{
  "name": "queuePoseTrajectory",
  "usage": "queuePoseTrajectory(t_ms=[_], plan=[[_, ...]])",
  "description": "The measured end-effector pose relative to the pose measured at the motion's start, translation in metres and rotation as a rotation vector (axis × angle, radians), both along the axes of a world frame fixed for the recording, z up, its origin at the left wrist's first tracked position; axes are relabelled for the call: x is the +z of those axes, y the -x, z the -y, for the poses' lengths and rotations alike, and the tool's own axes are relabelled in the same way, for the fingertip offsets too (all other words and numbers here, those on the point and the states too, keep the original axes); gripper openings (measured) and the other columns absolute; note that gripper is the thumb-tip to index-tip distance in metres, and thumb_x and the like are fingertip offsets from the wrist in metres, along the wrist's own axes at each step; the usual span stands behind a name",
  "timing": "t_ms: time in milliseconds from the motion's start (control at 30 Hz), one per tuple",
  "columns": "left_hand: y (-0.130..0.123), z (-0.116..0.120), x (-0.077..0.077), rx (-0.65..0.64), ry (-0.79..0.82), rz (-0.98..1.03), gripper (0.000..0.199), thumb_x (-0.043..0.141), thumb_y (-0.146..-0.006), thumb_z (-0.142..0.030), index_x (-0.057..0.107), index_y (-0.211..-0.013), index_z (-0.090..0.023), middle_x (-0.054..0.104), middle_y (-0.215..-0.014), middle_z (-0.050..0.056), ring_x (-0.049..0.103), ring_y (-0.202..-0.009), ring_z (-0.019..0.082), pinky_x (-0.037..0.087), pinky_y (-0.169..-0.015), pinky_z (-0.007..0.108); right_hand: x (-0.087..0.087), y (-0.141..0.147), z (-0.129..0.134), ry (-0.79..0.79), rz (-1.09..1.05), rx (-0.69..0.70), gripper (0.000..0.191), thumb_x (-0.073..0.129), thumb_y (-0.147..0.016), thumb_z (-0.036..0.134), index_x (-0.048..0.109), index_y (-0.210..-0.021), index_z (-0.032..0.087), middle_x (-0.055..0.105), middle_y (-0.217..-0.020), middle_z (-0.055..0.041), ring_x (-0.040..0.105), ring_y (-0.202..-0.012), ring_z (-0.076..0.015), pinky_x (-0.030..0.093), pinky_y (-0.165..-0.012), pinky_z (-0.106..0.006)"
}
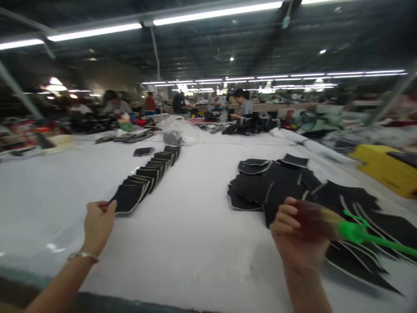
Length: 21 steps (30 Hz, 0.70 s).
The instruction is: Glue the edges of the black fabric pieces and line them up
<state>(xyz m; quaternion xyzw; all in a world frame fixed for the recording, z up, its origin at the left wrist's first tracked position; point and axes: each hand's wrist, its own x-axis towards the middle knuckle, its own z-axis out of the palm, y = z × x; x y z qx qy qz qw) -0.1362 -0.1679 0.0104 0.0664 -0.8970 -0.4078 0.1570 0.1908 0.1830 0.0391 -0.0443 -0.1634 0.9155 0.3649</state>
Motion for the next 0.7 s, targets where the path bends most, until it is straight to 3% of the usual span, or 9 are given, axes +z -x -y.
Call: queuePoseTrajectory(t_ms=[33,100,200,300,367,467,533,633,700], plan=[[-0.007,-0.021,0.0,-0.16,0.123,-0.026,0.028,0.065,-0.082,-0.038,0.057,-0.1,-0.017,0.059,-0.078,0.002,0.06,-0.075,0.022,0.051,-0.069,0.034,0.003,-0.001,-0.001,-0.001,-0.034,-0.011,0.047,0.074,-0.062,0.035,0.061,-0.104,0.019,0.059,-0.077,0.002,0.051,-0.052,-0.0068,0.05,-0.046,-0.015],[-0.028,-0.076,-0.001,-0.625,0.258,-0.013,0.035,0.062,-0.083,-0.045,0.059,-0.107,-0.02,0.064,-0.097,0.006,0.063,-0.088,0.024,0.052,-0.08,0.036,0.008,-0.005,-0.004,0.01,-0.134,-0.045,0.042,0.071,-0.066,0.032,0.058,-0.104,0.022,0.06,-0.075,0.0039,0.053,-0.051,-0.0068,0.051,-0.047,-0.016],[-0.07,-0.173,-0.006,-1.218,0.358,-0.075,0.058,0.059,-0.084,-0.053,0.051,-0.133,-0.021,0.052,-0.135,0.012,0.053,-0.12,0.028,0.047,-0.099,0.04,0.013,-0.017,-0.01,0.055,-0.402,-0.048,0.035,0.06,-0.073,0.026,0.054,-0.107,0.025,0.063,-0.074,0.0041,0.058,-0.05,-0.0093,0.053,-0.045,-0.019],[-0.099,-0.253,-0.012,-1.457,0.546,-0.219,0.076,0.068,-0.08,-0.048,0.039,-0.145,-0.02,0.043,-0.146,0.014,0.038,-0.135,0.03,0.034,-0.112,0.044,0.015,-0.029,-0.017,0.126,-0.66,-0.009,0.033,0.049,-0.077,0.024,0.052,-0.11,0.028,0.065,-0.075,0.0017,0.063,-0.052,-0.0137,0.054,-0.045,-0.023],[-0.106,-0.284,-0.017,-1.493,0.677,-0.268,0.066,0.066,-0.084,-0.042,0.044,-0.141,-0.019,0.047,-0.142,0.016,0.041,-0.131,0.032,0.037,-0.109,0.044,0.015,-0.033,-0.021,0.153,-0.713,0.007,0.034,0.047,-0.078,0.025,0.051,-0.111,0.028,0.065,-0.077,0.0006,0.064,-0.054,-0.0154,0.055,-0.046,-0.026],[-0.104,-0.298,-0.022,-1.538,0.814,-0.357,0.038,0.05,-0.094,-0.028,0.054,-0.131,-0.017,0.054,-0.13,0.017,0.05,-0.12,0.03,0.043,-0.102,0.042,0.014,-0.034,-0.024,0.135,-0.647,0.002,0.037,0.049,-0.075,0.025,0.05,-0.113,0.027,0.065,-0.078,0.0009,0.064,-0.056,-0.0141,0.056,-0.049,-0.025],[-0.099,-0.29,-0.021,-1.576,0.882,-0.419,0.037,0.039,-0.095,-0.014,0.055,-0.129,-0.018,0.058,-0.124,0.016,0.055,-0.114,0.027,0.047,-0.097,0.04,0.013,-0.032,-0.024,0.094,-0.573,-0.019,0.039,0.054,-0.073,0.024,0.05,-0.112,0.025,0.064,-0.079,0.002,0.063,-0.056,-0.0116,0.055,-0.05,-0.022],[-0.092,-0.256,-0.01,-1.617,0.912,-0.447,0.046,0.031,-0.093,-0.003,0.057,-0.128,-0.022,0.059,-0.129,0.014,0.052,-0.123,0.026,0.05,-0.094,0.038,0.011,-0.028,-0.023,0.023,-0.464,-0.058,0.042,0.062,-0.069,0.024,0.051,-0.11,0.022,0.064,-0.079,0.0036,0.059,-0.054,-0.0079,0.053,-0.05,-0.017],[-0.086,-0.22,-0.002,-1.645,0.866,-0.418,0.047,0.032,-0.094,-0.004,0.059,-0.127,-0.024,0.057,-0.136,0.011,0.045,-0.133,0.025,0.046,-0.102,0.039,0.01,-0.026,-0.021,0.0,-0.392,-0.072,0.043,0.065,-0.068,0.027,0.053,-0.109,0.021,0.064,-0.079,0.0042,0.058,-0.055,-0.0068,0.053,-0.052,-0.015]])
